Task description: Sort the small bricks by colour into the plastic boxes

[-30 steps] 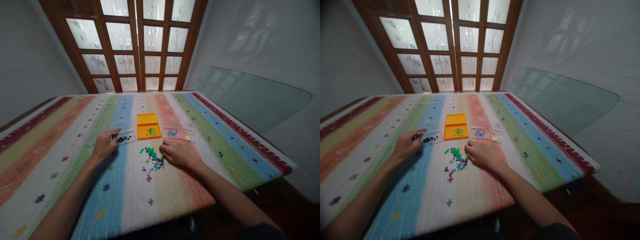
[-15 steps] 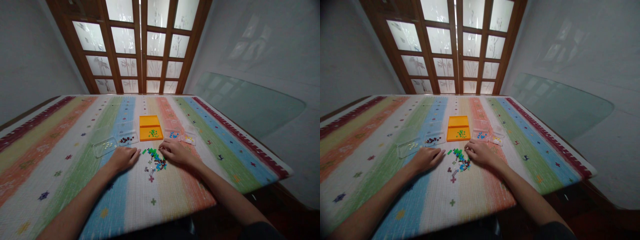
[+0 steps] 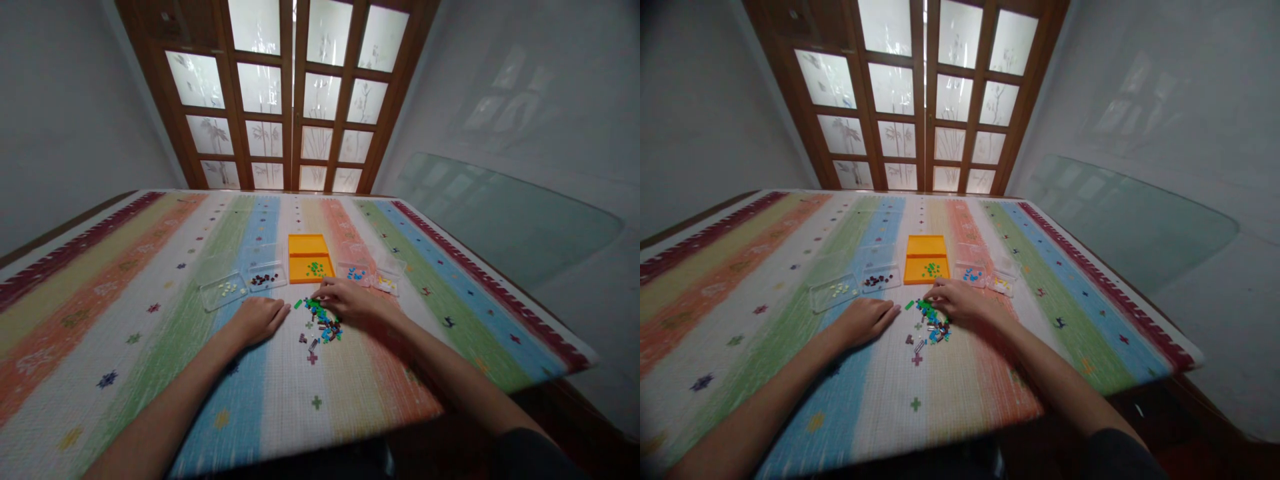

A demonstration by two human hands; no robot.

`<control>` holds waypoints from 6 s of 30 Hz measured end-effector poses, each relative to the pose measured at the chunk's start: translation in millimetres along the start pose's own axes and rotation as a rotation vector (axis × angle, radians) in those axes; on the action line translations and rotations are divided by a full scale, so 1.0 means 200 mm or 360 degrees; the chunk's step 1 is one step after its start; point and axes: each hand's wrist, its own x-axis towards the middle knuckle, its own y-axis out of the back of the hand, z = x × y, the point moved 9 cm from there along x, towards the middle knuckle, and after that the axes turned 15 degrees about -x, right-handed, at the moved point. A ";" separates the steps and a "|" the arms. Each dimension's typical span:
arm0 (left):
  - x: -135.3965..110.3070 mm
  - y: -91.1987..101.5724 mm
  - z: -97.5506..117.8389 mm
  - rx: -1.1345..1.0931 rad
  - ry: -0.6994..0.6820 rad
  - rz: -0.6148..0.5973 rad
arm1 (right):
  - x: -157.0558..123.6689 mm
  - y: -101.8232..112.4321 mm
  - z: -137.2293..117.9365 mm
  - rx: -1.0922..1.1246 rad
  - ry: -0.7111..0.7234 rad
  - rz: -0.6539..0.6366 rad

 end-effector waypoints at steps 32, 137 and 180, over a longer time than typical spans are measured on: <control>0.00 -0.02 0.00 0.0040 0.0064 -0.0076 | 0.03 -0.07 0.05 -0.0135 0.0157 -0.0054; 0.00 -0.01 0.00 0.0050 0.0144 -0.0107 | -0.04 0.03 0.02 0.0225 -0.0004 0.0094; 0.00 -0.02 -0.01 0.0041 0.0137 -0.0071 | -0.05 0.00 -0.06 -0.0278 -0.0112 0.0214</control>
